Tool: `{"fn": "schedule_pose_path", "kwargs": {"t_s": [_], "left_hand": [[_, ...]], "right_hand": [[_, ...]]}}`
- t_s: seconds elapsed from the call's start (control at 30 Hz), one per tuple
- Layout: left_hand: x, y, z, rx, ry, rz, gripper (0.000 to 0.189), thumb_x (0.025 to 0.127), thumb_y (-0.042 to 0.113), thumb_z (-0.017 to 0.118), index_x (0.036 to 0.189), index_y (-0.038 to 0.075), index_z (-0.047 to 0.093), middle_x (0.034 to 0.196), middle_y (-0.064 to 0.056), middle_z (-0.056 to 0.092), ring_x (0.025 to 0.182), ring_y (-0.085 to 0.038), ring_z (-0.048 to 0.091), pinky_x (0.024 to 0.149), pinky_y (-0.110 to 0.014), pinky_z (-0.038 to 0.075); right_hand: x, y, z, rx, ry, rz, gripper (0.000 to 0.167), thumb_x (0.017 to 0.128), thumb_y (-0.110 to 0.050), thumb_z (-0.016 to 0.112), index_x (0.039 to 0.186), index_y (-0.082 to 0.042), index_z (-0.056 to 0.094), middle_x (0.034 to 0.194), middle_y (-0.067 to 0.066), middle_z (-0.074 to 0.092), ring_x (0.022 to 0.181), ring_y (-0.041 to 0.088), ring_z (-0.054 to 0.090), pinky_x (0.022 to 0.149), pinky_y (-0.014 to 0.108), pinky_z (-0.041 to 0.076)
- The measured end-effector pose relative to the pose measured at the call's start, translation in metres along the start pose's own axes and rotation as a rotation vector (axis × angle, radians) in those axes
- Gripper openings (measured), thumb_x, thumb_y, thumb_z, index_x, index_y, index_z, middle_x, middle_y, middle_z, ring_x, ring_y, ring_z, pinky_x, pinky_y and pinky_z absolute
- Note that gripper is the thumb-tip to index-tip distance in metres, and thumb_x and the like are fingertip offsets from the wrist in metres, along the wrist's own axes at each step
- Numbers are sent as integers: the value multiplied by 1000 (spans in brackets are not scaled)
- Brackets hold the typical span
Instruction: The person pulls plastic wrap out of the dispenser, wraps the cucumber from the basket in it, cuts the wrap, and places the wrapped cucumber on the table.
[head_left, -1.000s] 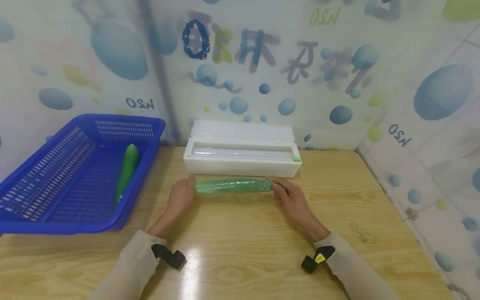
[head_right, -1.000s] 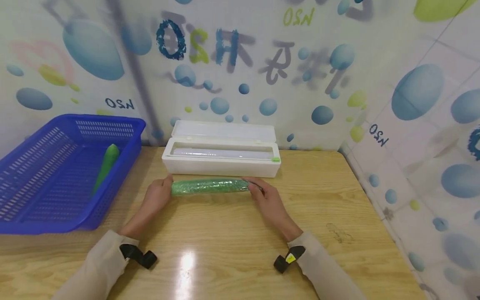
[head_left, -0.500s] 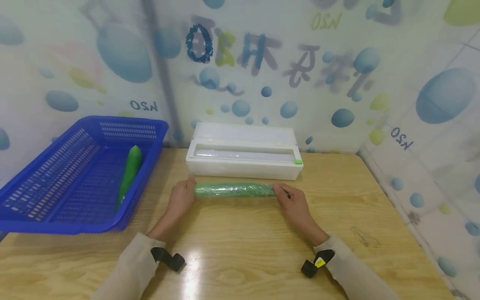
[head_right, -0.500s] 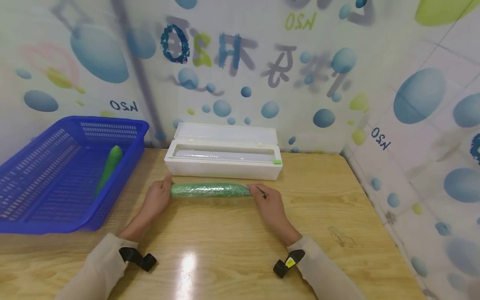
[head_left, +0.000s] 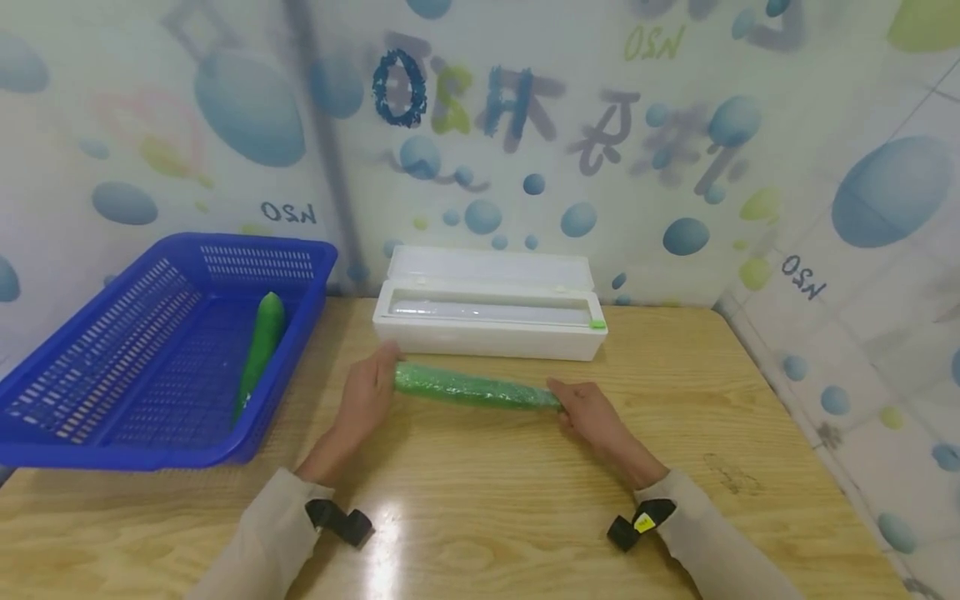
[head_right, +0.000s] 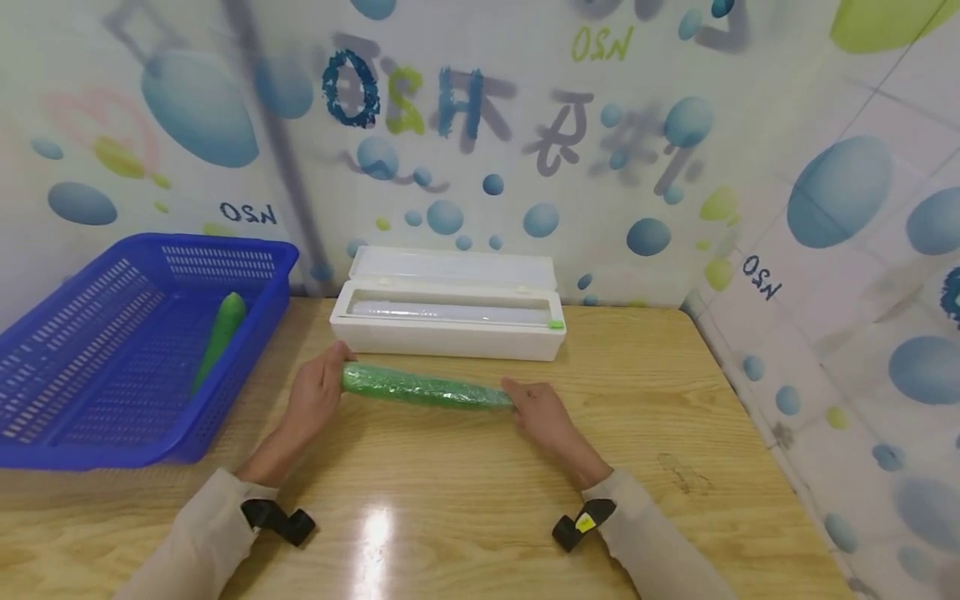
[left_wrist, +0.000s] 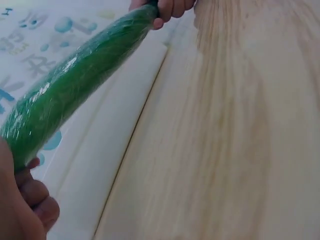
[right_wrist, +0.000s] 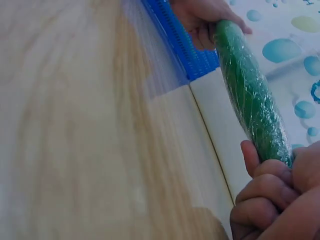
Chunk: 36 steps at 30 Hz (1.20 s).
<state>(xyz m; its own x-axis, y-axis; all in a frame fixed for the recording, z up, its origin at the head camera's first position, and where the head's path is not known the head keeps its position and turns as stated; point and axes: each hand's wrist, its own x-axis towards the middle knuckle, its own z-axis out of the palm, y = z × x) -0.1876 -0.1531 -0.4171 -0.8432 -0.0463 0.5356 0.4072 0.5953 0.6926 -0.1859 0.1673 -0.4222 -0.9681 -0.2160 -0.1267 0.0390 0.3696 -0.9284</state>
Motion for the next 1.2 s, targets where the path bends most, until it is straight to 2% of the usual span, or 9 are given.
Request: {"fn": "schedule_pose_path", "kwargs": {"t_s": [0.13, 0.27, 0.47, 0.63, 0.8, 0.9, 1.0, 1.1, 1.2], "left_hand": [[0, -1, 0, 25, 58, -106, 44, 104, 21, 34, 80, -2, 63, 62, -12, 56, 62, -31, 55, 59, -43, 44], [1, -1, -3, 13, 68, -239, 45, 103, 23, 35, 77, -2, 62, 61, -13, 55, 62, -31, 53, 59, -40, 41], [4, -1, -10, -22, 68, -445, 50, 103, 30, 34, 71, 1, 59, 55, -6, 45, 53, -22, 41, 52, -34, 35], [9, -6, -14, -9, 71, -530, 49, 103, 32, 30, 67, 7, 52, 57, -5, 42, 55, -21, 38, 56, -35, 34], [9, -9, -13, 60, 4, -517, 49, 103, 24, 30, 60, 7, 46, 57, -9, 44, 56, -28, 43, 59, -42, 40], [7, -6, -14, 122, -90, -501, 49, 103, 17, 31, 61, -1, 48, 63, -23, 52, 63, -39, 51, 66, -52, 44], [6, -2, -14, 122, -145, -520, 49, 102, 19, 31, 66, -7, 53, 79, -33, 58, 75, -45, 55, 74, -57, 43], [6, 0, -13, 83, -143, -546, 49, 102, 23, 32, 64, -3, 50, 79, -30, 58, 74, -41, 54, 73, -54, 44], [6, 1, -12, 33, -111, -533, 48, 102, 26, 34, 61, 5, 47, 68, -19, 55, 67, -32, 51, 66, -46, 44]], "right_hand": [[-4, -3, 2, -109, -11, -106, 62, 98, -53, 41, 56, -7, 43, 46, -3, 35, 42, 11, 25, 42, 23, 24], [-8, -9, 3, -232, 9, -269, 53, 102, -44, 38, 62, -10, 44, 49, -4, 35, 44, 10, 28, 45, 25, 29], [-14, -18, 5, -451, -42, -532, 27, 103, -25, 44, 83, -11, 57, 61, -10, 38, 53, 3, 33, 51, 23, 34], [-15, -19, 6, -542, -85, -729, 22, 99, -28, 52, 103, -8, 59, 68, -12, 46, 57, 0, 39, 51, 21, 39], [-12, -17, 5, -468, -19, -761, 17, 98, -21, 55, 109, -10, 60, 79, -6, 55, 64, 4, 45, 55, 22, 42], [-9, -13, 3, -395, 62, -773, 16, 96, -11, 57, 111, -10, 62, 80, -1, 58, 63, 5, 45, 54, 23, 42], [-6, -9, 1, -341, 123, -780, 19, 95, -8, 57, 113, -12, 62, 73, -2, 53, 56, 5, 41, 50, 22, 39], [-5, -7, 0, -311, 137, -772, 20, 95, -6, 57, 113, -14, 62, 69, -7, 46, 53, 5, 37, 47, 22, 36], [-5, -6, -1, -308, 157, -744, 17, 96, -2, 53, 107, -12, 63, 66, -9, 43, 52, 4, 36, 47, 23, 35]]}}
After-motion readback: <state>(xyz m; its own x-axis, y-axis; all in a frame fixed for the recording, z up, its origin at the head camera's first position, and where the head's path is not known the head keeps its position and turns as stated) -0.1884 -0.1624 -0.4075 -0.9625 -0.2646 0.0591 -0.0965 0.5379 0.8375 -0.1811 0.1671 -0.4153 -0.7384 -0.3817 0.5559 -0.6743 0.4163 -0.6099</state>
